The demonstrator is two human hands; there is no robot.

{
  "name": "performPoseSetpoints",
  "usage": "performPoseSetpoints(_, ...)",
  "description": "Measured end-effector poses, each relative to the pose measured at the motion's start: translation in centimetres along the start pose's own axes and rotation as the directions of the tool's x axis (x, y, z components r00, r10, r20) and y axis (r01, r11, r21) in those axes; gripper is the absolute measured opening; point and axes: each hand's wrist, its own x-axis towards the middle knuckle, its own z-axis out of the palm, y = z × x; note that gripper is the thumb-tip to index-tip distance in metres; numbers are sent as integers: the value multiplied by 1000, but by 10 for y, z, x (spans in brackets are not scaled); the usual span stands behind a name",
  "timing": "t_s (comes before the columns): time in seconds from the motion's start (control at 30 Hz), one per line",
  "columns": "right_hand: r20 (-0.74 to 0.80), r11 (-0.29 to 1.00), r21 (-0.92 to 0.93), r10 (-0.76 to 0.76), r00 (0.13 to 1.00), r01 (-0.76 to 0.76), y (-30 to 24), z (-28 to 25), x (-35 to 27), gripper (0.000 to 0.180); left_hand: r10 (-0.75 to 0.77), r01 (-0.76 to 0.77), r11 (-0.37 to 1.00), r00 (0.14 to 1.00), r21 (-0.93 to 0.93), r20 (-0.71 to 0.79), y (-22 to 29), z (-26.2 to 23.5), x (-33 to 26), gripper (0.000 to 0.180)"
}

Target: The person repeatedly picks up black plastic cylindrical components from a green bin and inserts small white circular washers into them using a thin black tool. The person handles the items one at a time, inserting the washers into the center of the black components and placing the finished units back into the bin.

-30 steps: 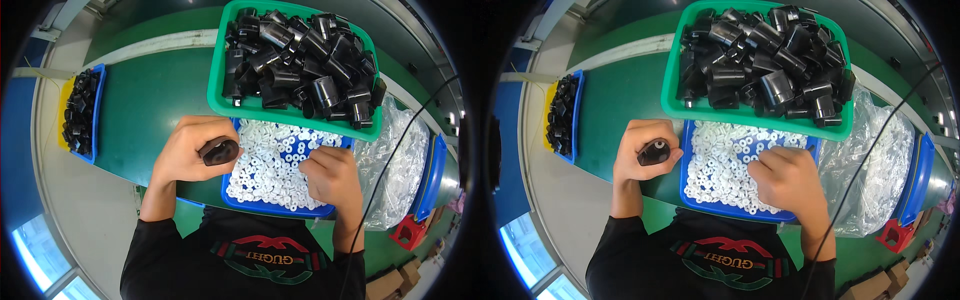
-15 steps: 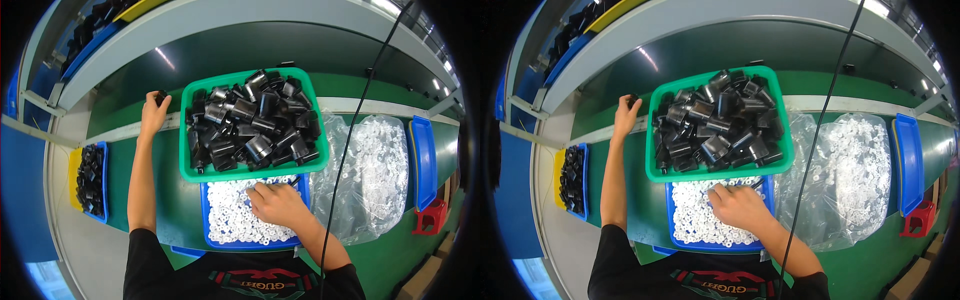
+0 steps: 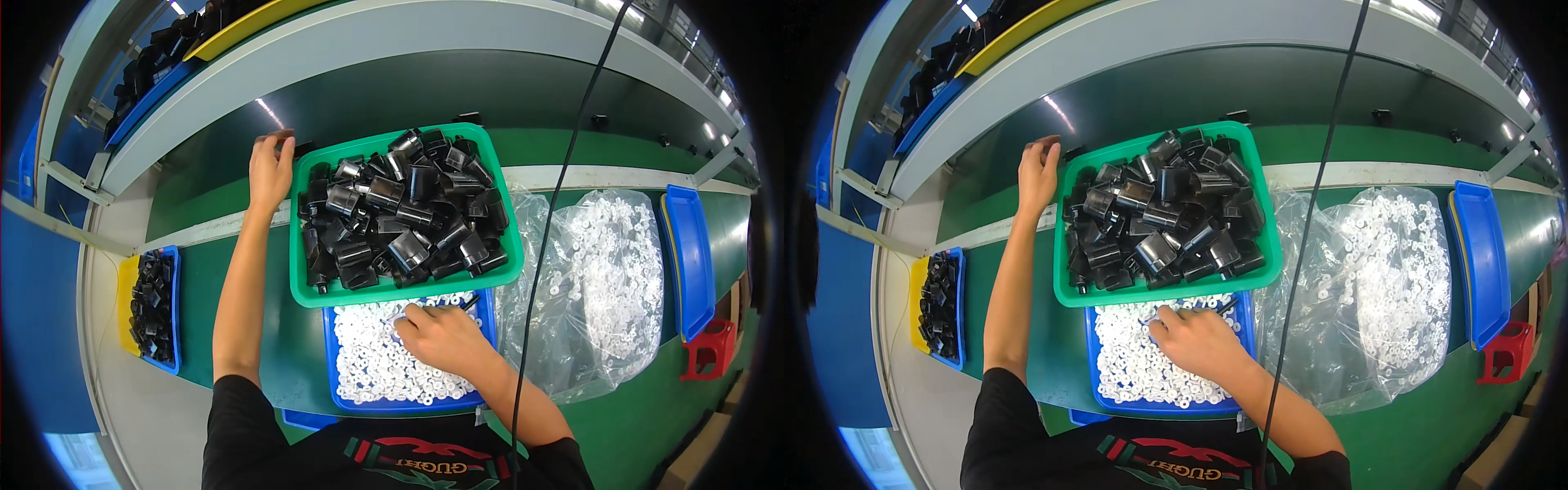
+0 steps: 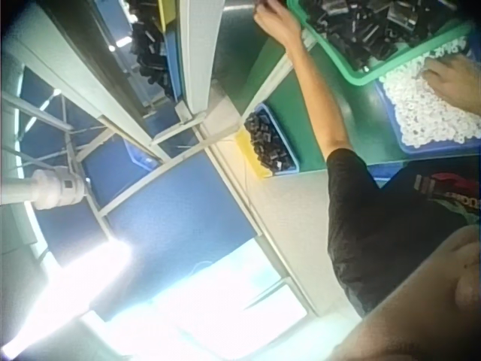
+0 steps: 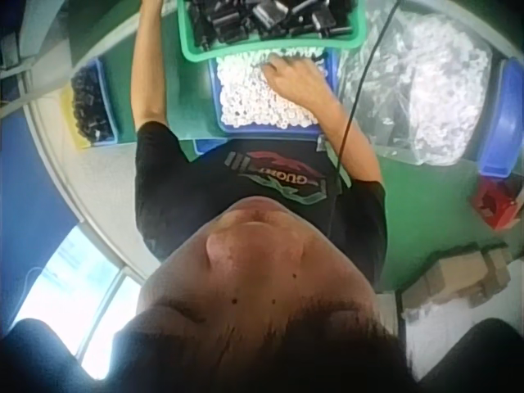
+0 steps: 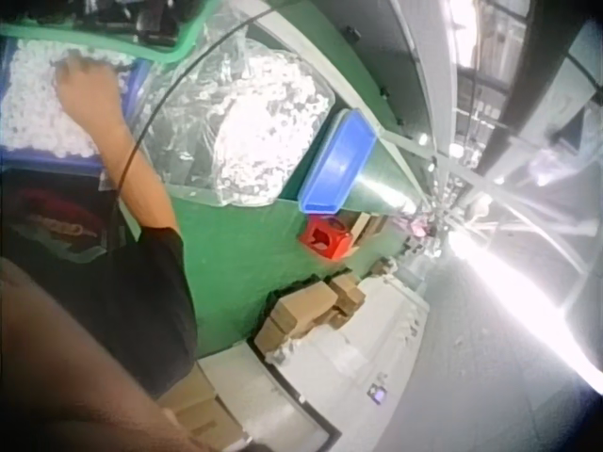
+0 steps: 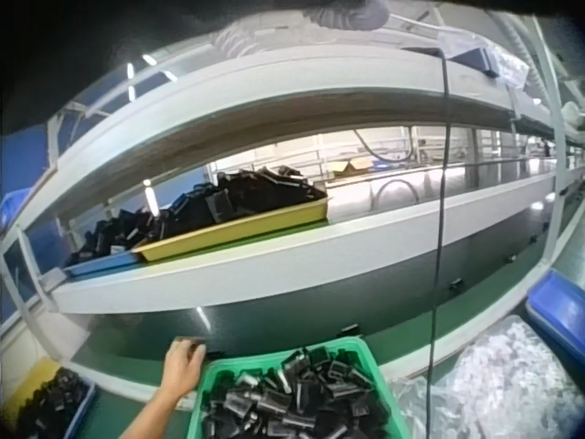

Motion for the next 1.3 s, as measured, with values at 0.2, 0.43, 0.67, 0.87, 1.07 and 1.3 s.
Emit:
performPoseSetpoints(0.2, -32, 999, 30, 16, 999, -15, -3, -2, 3, 12, 469, -426, 883, 816, -197, 337, 115, -41, -41, 37)
performPoseSetpoints(0.43, -15, 998, 65, 12, 1000, -11, -1, 1, 6, 14, 518, -488, 854, 762, -180, 388, 128, -26, -48, 42)
performPoseSetpoints(0.67, -85, 992, 121, 29, 996, -19, 1, 1, 3, 16, 464, -449, 886, 857, -117, 226, 132, -57, -66, 39)
performPoseSetpoints(0.87, -187, 974, 228, 40, 982, 4, 1, -10, 8, 20, 174, 33, 827, 934, -561, 312, 127, -99, -138, 39)
performPoseSetpoints(1.07, -251, 947, 319, 45, 967, 39, 5, -16, 9, 25, 209, 353, 404, 862, -844, 461, 123, -94, -189, 37)
performPoseSetpoints(1.3, -400, 887, 438, 46, 915, 147, 4, -34, 20, 21, 238, 428, 132, 862, -894, 448, 114, -57, -220, 39)
